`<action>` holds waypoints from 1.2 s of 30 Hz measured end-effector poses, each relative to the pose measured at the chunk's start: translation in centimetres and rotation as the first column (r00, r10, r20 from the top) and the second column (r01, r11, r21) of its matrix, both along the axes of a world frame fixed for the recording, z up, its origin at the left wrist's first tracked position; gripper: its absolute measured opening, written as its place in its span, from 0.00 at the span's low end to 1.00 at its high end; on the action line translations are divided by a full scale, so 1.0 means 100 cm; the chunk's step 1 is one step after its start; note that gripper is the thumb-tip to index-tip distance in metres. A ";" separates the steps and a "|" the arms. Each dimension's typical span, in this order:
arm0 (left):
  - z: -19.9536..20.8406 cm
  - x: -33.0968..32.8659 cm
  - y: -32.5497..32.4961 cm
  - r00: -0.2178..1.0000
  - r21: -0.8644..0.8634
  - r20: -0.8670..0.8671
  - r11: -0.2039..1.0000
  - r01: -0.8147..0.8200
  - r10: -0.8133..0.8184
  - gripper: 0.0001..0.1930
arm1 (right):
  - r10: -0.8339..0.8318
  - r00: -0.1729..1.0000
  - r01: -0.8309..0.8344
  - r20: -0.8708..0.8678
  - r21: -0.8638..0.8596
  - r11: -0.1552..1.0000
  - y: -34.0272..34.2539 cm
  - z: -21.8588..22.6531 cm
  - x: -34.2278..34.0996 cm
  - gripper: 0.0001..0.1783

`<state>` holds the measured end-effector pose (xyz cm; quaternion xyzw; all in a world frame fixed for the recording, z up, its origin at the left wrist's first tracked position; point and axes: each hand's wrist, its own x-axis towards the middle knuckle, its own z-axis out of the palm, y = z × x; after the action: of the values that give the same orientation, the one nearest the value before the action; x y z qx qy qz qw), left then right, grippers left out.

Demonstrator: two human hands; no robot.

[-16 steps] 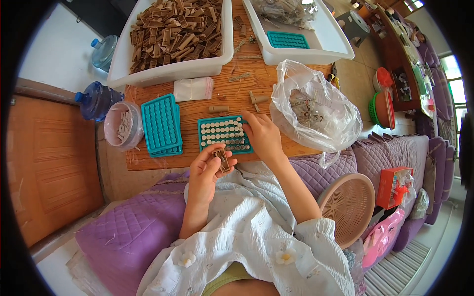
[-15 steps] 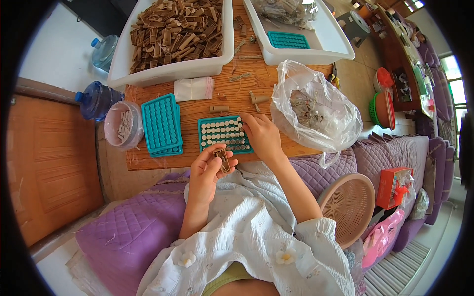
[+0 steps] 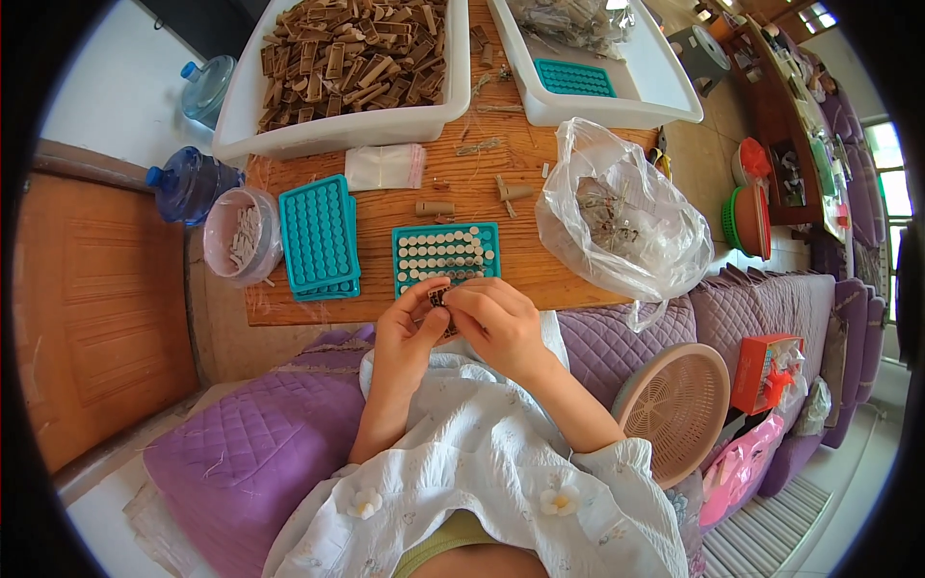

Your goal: The person assembles small metal parts into a plastic tray by hand, taking the parts from containers and plastic bags.

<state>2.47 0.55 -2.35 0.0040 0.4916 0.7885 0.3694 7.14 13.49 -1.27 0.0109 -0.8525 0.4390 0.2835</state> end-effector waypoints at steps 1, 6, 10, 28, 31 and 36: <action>-0.002 -0.001 0.000 1.000 -0.031 -0.009 0.999 -0.026 0.026 0.14 | 0.066 0.998 -0.065 -0.014 0.096 0.993 0.002 -0.001 -0.003 0.11; -0.002 -0.006 -0.006 1.000 -0.074 0.021 0.997 -0.001 0.003 0.12 | 0.002 0.988 0.012 0.153 -0.092 0.996 0.023 -0.010 -0.014 0.11; 0.002 -0.005 -0.005 0.999 -0.073 0.013 0.996 0.047 -0.046 0.12 | -0.174 0.973 0.133 0.153 0.243 0.961 0.050 -0.039 -0.041 0.10; 0.012 -0.007 -0.010 0.993 -0.009 0.009 0.993 0.120 -0.120 0.15 | -0.060 0.992 0.077 0.108 -0.154 0.985 0.018 0.000 -0.015 0.12; 0.013 -0.004 -0.008 0.995 -0.023 0.014 0.995 0.097 -0.097 0.14 | 0.009 0.999 -0.005 0.043 -0.087 0.996 -0.003 0.015 -0.003 0.12; 0.010 -0.001 -0.007 0.996 0.009 -0.023 0.997 0.081 -0.080 0.13 | 0.102 0.994 -0.098 -0.036 0.095 0.991 0.001 0.010 -0.007 0.12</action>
<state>2.34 -0.11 -1.39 0.0347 0.4912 0.7754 0.3952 6.41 13.63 -0.30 0.0757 -0.8645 0.4119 0.2777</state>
